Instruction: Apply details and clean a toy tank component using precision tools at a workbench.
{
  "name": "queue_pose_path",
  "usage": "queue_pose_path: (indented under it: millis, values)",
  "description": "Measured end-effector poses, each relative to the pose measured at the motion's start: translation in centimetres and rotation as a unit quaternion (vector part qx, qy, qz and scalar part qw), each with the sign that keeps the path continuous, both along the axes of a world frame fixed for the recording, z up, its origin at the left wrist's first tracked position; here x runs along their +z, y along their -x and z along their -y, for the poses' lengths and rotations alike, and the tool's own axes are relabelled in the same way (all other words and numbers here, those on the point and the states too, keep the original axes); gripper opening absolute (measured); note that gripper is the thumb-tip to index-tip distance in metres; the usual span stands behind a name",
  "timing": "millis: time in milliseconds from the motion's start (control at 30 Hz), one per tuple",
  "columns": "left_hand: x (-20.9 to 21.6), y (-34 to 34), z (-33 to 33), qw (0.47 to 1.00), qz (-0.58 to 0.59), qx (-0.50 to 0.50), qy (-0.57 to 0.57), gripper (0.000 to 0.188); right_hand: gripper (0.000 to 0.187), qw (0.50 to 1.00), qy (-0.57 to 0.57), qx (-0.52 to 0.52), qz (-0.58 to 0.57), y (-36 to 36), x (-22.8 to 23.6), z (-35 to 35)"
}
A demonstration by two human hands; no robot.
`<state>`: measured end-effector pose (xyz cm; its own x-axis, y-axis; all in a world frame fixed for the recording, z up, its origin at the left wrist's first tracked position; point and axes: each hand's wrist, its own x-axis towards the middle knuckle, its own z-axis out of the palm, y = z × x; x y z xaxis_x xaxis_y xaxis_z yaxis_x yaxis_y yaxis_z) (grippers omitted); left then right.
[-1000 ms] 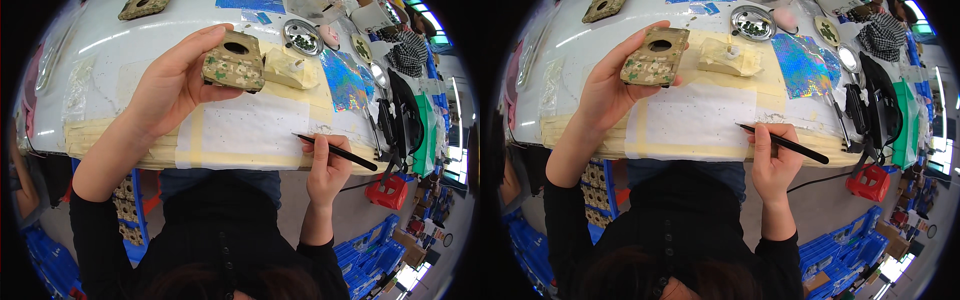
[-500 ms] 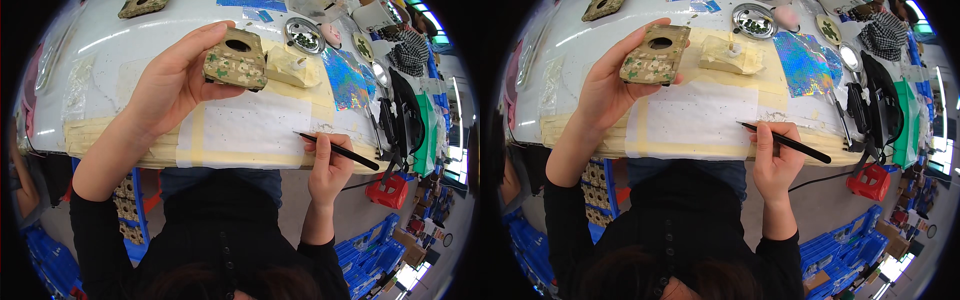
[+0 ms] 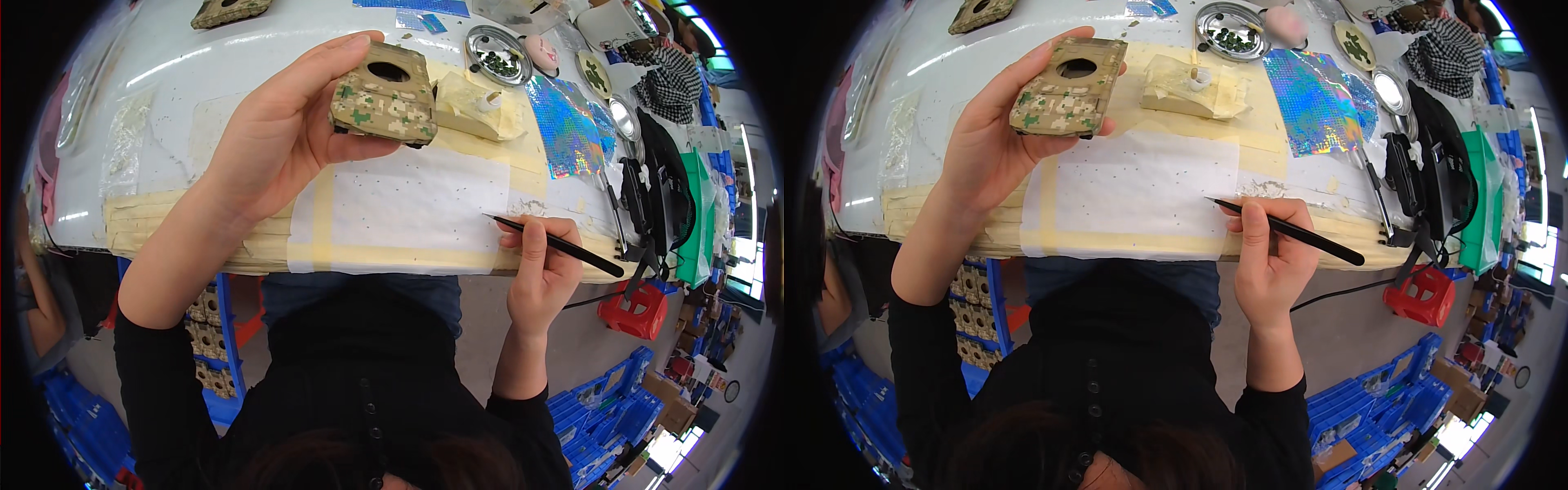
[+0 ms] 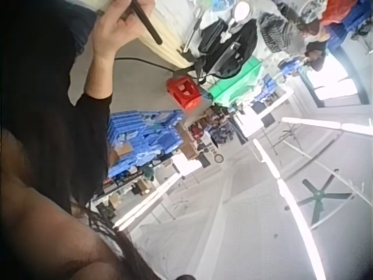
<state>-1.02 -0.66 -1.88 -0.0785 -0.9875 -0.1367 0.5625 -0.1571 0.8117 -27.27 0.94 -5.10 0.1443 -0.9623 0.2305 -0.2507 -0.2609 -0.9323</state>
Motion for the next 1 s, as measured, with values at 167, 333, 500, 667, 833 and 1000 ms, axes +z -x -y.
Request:
queue_pose_path:
  millis: [167,333,500,667,833,1000]
  values:
    - [0.0,0.0,0.0,1.0,0.005,0.002,-0.002,0.047,0.017,1.0,-0.008,0.001,0.013,0.0,0.3,0.1]
    - [0.1,0.1,-0.1,1.0,0.004,-0.002,-0.004,0.047,0.013,0.997,-0.038,0.02,0.059,0.5,1.2,0.9]
    - [0.3,0.3,-0.2,1.0,0.006,0.005,-0.015,0.047,0.017,0.996,-0.014,0.066,0.066,-0.3,3.6,3.1]
    - [1.2,0.6,-0.3,0.999,0.02,0.012,-0.034,0.048,0.016,0.981,0.007,0.177,0.086,-2.7,7.5,5.1]
    - [1.6,0.3,-0.3,0.998,0.023,-0.006,-0.052,0.048,0.014,0.954,0.023,0.286,0.093,-6.1,9.1,7.3]
    - [1.7,0.1,-0.4,0.998,0.026,-0.013,-0.055,0.048,0.02,0.939,-0.007,0.337,0.063,-7.8,9.2,8.4]
